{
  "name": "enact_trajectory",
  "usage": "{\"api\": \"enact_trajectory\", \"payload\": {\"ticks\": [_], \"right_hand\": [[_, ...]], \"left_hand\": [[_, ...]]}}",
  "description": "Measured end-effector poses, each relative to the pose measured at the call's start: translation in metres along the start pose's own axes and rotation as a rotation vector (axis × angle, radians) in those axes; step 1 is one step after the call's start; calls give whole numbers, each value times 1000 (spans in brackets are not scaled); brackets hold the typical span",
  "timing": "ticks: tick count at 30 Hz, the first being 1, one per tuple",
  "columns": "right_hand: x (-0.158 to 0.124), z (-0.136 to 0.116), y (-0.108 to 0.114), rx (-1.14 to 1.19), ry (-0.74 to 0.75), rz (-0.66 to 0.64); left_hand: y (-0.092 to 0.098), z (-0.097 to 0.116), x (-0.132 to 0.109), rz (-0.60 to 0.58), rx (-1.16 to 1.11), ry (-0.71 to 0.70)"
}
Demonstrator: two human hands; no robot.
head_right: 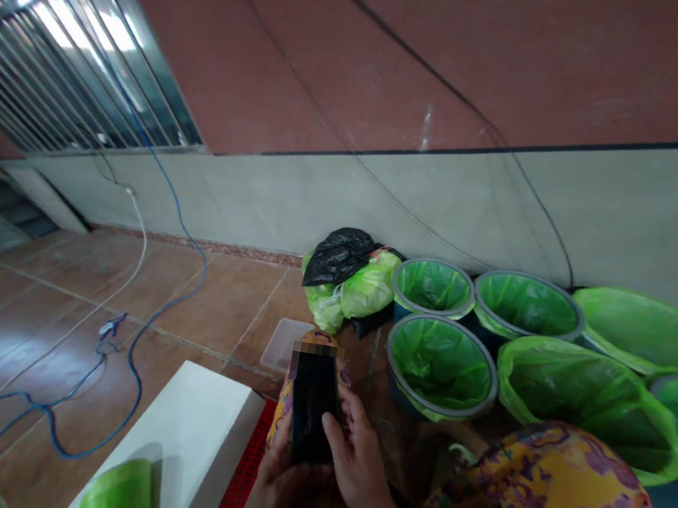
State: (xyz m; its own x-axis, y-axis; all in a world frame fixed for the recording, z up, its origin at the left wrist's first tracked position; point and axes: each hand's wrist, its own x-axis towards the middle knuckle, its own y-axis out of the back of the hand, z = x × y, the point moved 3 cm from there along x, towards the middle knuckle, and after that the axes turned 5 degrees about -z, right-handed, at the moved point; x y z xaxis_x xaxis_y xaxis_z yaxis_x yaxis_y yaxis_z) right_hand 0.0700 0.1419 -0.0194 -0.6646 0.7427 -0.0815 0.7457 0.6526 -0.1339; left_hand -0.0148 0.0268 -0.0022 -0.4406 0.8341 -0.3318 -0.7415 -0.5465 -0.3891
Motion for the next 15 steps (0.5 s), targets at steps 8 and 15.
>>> {"api": "enact_trajectory", "payload": {"ticks": [8, 15], "right_hand": [[2, -3, -3, 133, -18, 19], [1, 1, -5, 218, -174, -11]], "left_hand": [[-5, 6, 6, -79, -40, 7], [-5, 25, -2, -74, 86, -15]]}}
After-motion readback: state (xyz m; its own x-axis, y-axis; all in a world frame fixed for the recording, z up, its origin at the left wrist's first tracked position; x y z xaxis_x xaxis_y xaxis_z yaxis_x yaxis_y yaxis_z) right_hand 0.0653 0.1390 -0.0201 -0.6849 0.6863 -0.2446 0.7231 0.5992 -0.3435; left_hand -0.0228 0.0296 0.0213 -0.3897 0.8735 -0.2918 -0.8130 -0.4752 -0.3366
